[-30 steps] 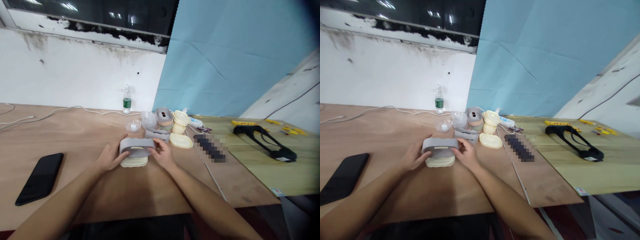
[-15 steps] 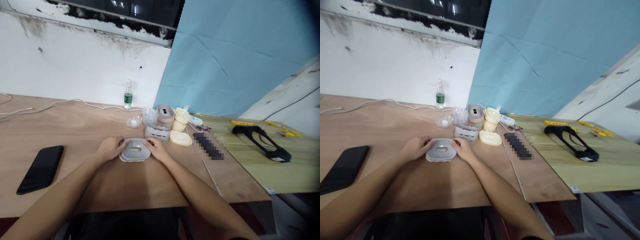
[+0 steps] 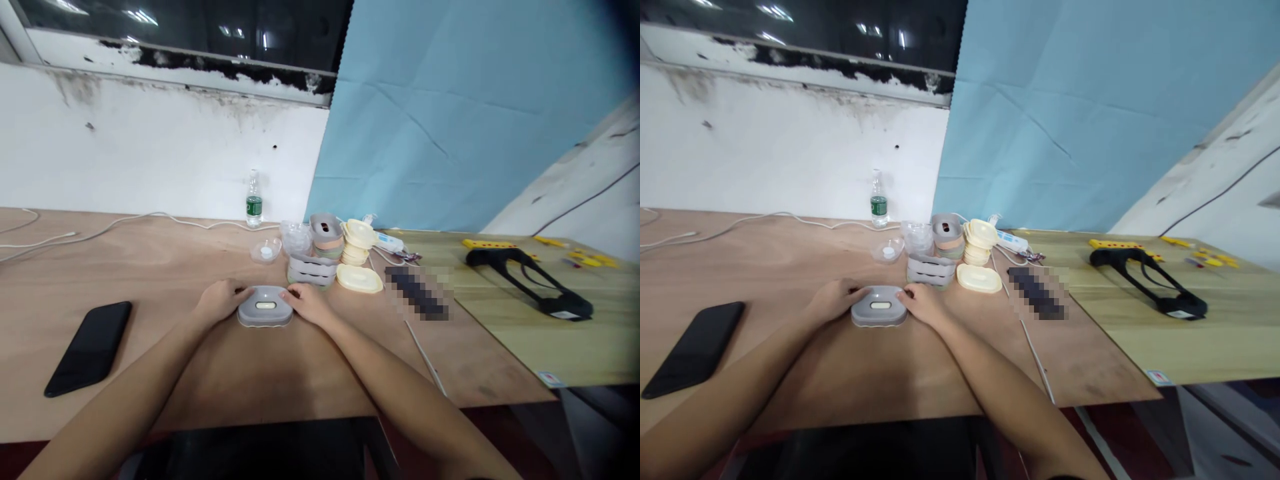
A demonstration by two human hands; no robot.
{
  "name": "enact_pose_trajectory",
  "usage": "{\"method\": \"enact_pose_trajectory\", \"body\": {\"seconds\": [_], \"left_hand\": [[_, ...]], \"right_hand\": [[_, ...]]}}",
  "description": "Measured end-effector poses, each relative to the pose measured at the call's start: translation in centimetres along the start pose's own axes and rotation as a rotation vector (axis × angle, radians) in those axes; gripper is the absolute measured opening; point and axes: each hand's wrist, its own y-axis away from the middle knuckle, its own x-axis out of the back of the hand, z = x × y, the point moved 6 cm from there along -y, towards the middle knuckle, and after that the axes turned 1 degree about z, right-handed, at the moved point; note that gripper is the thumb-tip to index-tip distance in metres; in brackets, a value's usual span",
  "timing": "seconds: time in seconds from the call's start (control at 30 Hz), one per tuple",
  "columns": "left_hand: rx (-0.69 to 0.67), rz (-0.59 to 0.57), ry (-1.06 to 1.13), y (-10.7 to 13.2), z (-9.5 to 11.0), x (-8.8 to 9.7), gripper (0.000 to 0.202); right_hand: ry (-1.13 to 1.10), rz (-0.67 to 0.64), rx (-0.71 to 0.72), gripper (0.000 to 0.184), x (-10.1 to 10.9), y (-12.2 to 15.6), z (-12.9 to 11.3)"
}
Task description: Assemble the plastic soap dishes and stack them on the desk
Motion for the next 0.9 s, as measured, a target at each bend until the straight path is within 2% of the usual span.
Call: {"method": "enact_pose_trajectory", "body": {"seconds": [0.07,0.2,0.27,0.37,0.5,0.63,0.77,0.83,0.9], "left_hand": [[-0.017,0.042,0.052,-0.6,-0.3,0.3,0.051],[-0.055,0.259,0.055,-3.2,-0.3,1.7,0.049],[-0.099,0.276,-0.008,-4.9,0.3,1.7,0.047],[-0.168,0.204,-0.093,-7.3,1.3,0.9,0.052],[-0.147,0.206,-0.104,-8.6,1.4,0.7,0.032],[-0.105,0.301,-0.095,-7.9,0.8,2.0,0.02],[-0.056,0.466,-0.04,-5.7,0.3,4.5,0.027],[-0.087,0.582,0.132,-4.0,0.3,5.8,0.033],[-0.178,0.638,0.383,-2.3,0.5,6.3,0.038]], "right_hand": [[-0.034,0.013,0.014,0.036,0.1,0.0,0.0],[-0.1,0.028,0.044,0.035,0.1,0.1,0.1],[-0.106,0.025,0.054,0.035,0.1,0.1,0.1],[-0.116,0.018,0.076,0.034,0.2,0.2,0.1],[-0.125,-0.008,0.098,0.032,0.3,0.4,0.1],[-0.119,-0.016,0.115,0.031,0.4,0.5,0.0],[-0.109,0.008,0.119,0.033,0.7,0.5,-0.3],[-0.114,0.057,0.112,0.037,1.0,0.6,-0.4],[-0.156,0.132,0.111,0.041,1.5,0.7,-0.4]]}}
